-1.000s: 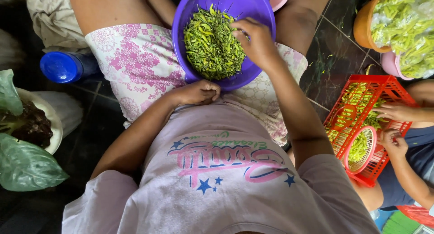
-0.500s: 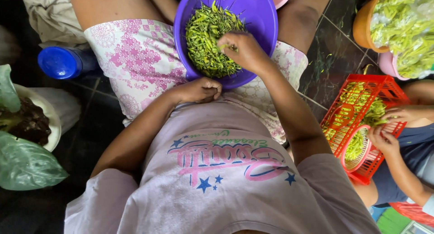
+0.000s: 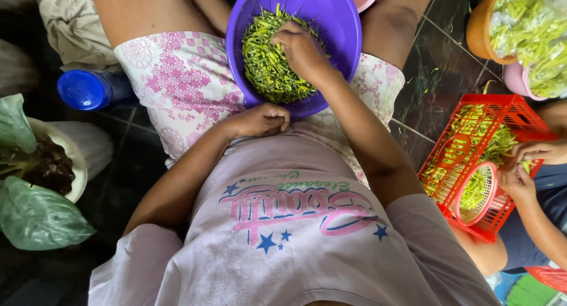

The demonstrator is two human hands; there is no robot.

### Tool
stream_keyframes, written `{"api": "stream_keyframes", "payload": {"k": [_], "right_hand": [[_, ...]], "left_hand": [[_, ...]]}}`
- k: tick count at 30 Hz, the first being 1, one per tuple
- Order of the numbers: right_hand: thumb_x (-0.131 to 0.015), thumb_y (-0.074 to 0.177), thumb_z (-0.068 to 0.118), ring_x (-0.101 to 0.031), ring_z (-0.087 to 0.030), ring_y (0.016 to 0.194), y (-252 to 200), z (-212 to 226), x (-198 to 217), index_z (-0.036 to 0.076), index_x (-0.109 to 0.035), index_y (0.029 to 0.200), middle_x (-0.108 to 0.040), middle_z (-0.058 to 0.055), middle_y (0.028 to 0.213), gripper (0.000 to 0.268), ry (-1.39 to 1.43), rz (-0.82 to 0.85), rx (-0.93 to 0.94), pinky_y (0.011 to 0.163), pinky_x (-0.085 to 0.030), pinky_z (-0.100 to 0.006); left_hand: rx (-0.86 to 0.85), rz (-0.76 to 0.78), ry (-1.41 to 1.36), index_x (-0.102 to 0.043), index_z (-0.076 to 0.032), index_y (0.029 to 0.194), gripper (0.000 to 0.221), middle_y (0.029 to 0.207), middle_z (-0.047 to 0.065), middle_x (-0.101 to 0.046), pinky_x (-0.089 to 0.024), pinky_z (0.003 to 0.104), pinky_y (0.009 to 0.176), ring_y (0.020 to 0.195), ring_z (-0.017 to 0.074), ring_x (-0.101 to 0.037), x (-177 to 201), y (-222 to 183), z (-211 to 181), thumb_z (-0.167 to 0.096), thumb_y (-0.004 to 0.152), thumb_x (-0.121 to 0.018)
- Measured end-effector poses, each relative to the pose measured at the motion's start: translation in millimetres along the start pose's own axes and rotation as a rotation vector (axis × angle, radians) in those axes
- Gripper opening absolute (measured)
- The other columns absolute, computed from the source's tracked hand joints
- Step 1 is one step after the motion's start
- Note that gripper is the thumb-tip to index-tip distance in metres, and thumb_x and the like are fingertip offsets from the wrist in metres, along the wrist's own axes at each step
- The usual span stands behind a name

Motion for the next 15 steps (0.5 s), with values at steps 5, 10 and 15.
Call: {"api": "stream_keyframes", "payload": {"k": [5, 10, 15], "right_hand": [[-0.072, 0.089, -0.006, -0.065, -0.021, 0.077, -25, -8, 17, 0.000, -0.074, 0.102, -0.066, -0.011, 0.102, 0.015, 0.006, -0.001, -0.010, 0.079, -0.059, -0.032], [-0.071, 0.092, -0.004, -0.066, -0.018, 0.070, -57, 8, 56, -0.001, -0.073, 0.110, -0.075, -0.013, 0.099, 0.018, 0.111, -0.052, 0.036, 0.063, -0.055, -0.028], [-0.062, 0.097, -0.003, -0.069, -0.034, 0.085, -65, -15, 44, 0.008, -0.074, 0.115, -0.068, -0.018, 0.092, 0.023, 0.212, -0.068, -0.047, 0.062, -0.057, -0.037]], "left_hand": [[-0.030, 0.004, 0.000, -0.065, -0.008, 0.090, 0.023, 0.066, -0.004, -0.052, -0.032, 0.023, 0.051, 0.055, 0.0054, -0.040, -1, -2, -3, -0.007, 0.103, -0.046], [-0.020, -0.019, 0.021, -0.067, -0.008, 0.091, 0.025, 0.065, -0.003, -0.053, -0.033, 0.024, 0.051, 0.053, 0.0066, -0.041, 2, 2, 6, -0.006, 0.104, -0.045], [-0.060, -0.009, -0.032, -0.068, -0.009, 0.090, 0.024, 0.050, -0.002, -0.053, -0.037, 0.020, 0.039, 0.039, 0.0068, -0.048, 2, 10, 17, -0.009, 0.101, -0.046]]}}
Point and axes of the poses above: each hand's wrist, its own y-axis towards the middle knuckle, its own x-axis out of the back of the hand, z = x × y, the point moved 10 cm from there along y, towards the middle knuckle
